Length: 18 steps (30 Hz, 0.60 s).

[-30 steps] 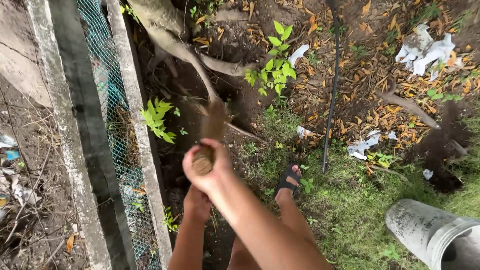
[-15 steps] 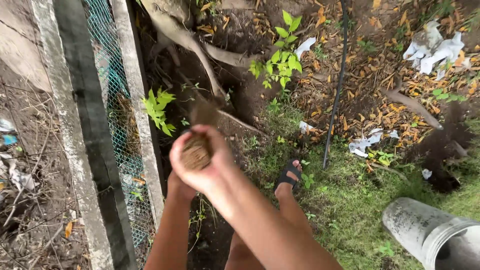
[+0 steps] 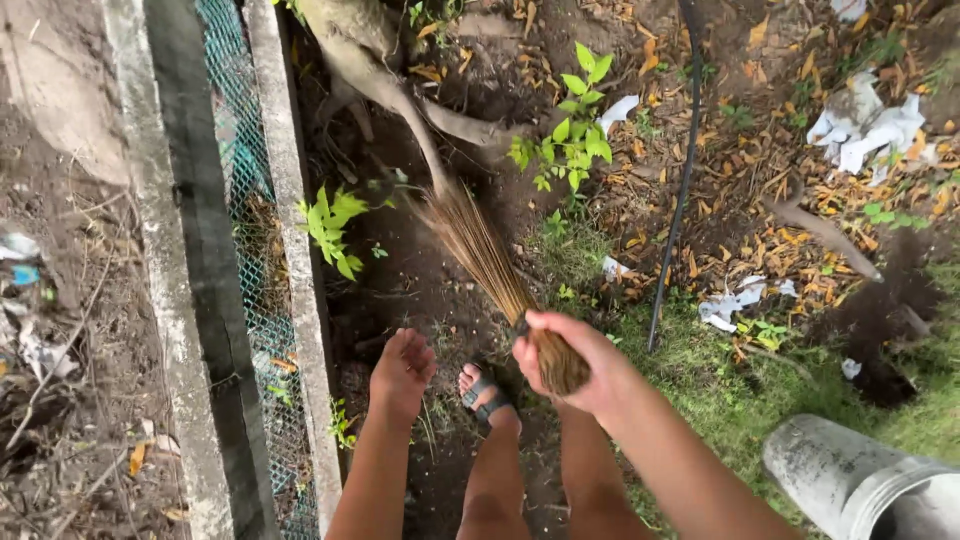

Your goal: Sweep debris and dirt into a small pile outdoors using a broom.

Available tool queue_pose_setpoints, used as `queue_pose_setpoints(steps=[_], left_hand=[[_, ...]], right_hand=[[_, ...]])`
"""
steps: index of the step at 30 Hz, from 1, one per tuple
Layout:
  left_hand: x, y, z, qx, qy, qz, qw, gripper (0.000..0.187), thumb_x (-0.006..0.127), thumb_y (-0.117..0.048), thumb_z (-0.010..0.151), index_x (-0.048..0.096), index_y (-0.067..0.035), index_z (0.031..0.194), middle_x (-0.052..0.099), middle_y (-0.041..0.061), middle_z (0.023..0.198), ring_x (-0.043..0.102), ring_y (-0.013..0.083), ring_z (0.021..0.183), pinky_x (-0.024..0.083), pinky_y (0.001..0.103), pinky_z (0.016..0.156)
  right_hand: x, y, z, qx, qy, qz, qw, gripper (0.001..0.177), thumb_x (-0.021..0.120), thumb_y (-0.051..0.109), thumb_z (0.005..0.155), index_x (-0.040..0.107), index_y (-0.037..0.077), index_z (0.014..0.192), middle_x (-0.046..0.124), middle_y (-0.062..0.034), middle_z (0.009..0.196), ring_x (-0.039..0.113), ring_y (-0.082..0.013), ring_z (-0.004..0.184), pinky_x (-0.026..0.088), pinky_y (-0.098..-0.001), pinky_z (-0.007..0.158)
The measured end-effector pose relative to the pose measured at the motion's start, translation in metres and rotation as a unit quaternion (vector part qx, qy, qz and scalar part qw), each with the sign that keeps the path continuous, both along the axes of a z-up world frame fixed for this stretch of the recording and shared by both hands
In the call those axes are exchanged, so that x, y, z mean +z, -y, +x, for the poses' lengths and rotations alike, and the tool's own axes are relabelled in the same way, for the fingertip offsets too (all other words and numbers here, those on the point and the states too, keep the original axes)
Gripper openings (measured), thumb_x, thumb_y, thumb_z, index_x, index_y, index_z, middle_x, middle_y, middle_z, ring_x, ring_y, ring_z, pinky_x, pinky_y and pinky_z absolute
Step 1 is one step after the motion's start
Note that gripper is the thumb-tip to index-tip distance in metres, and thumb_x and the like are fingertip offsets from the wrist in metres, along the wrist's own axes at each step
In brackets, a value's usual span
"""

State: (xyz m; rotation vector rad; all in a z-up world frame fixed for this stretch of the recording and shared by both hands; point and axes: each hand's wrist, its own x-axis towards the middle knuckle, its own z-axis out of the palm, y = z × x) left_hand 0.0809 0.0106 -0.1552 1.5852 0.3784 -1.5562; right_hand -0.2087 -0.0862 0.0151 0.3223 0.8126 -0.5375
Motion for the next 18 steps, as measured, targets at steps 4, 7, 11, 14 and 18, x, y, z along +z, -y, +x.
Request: queue_pose_setpoints(steps=[4, 7, 11, 14, 18], left_hand=[[-0.002, 0.002, -0.003, 0.007, -0.001, -0.011, 1.0, 0.051, 0.061, -0.043, 0.097, 0.06, -0.012, 0.137, 0.063, 0.004, 0.123, 0.061, 0.0218, 0.102, 0.05, 0.041, 0.091], [0.008, -0.001, -0.008, 0.016, -0.002, 0.003, 1.0, 0.051, 0.061, -0.042, 0.096, 0.059, -0.013, 0.137, 0.065, 0.005, 0.124, 0.061, 0.0217, 0.101, 0.05, 0.041, 0.091], [0.02, -0.005, -0.012, 0.019, 0.01, 0.013, 1.0, 0.049, 0.062, -0.042, 0.095, 0.061, -0.012, 0.135, 0.067, 0.005, 0.122, 0.064, 0.0221, 0.103, 0.051, 0.041, 0.093], [0.013, -0.017, -0.007, 0.03, 0.004, 0.009, 0.999, 0.048, 0.063, -0.041, 0.095, 0.062, -0.011, 0.133, 0.066, 0.005, 0.121, 0.063, 0.0232, 0.104, 0.052, 0.041, 0.093], [0.013, -0.029, -0.012, 0.021, 0.01, 0.019, 1.0, 0.047, 0.064, -0.04, 0.096, 0.063, -0.01, 0.132, 0.066, 0.007, 0.12, 0.062, 0.0232, 0.107, 0.052, 0.041, 0.095]], right_hand=[[0.042, 0.047, 0.01, 0.268, -0.218, -0.045, 0.937, 0.057, 0.07, 0.021, 0.085, 0.048, 0.016, 0.137, 0.064, -0.0102, 0.087, 0.063, -0.0173, 0.059, 0.056, -0.0352, 0.048], [0.009, 0.091, 0.009, 0.522, -0.392, -0.232, 0.721, 0.108, 0.077, 0.013, 0.084, 0.006, 0.038, 0.161, 0.07, -0.0193, 0.112, 0.069, -0.0243, 0.071, 0.06, -0.0367, 0.062], [-0.041, 0.13, 0.004, 0.736, -0.493, -0.369, 0.282, 0.095, 0.066, 0.017, 0.095, 0.008, 0.04, 0.168, 0.075, -0.016, 0.11, 0.071, -0.0258, 0.081, 0.058, -0.0396, 0.071], [-0.089, 0.141, -0.018, 0.829, -0.42, -0.338, 0.149, 0.095, 0.069, 0.014, 0.092, 0.014, 0.037, 0.165, 0.067, -0.0147, 0.116, 0.07, -0.0278, 0.088, 0.061, -0.0414, 0.075], [0.079, 0.143, -0.006, 0.825, -0.437, -0.327, 0.145, 0.088, 0.074, 0.015, 0.087, 0.031, 0.033, 0.161, 0.072, -0.007, 0.11, 0.069, -0.0254, 0.091, 0.06, -0.0404, 0.083]])
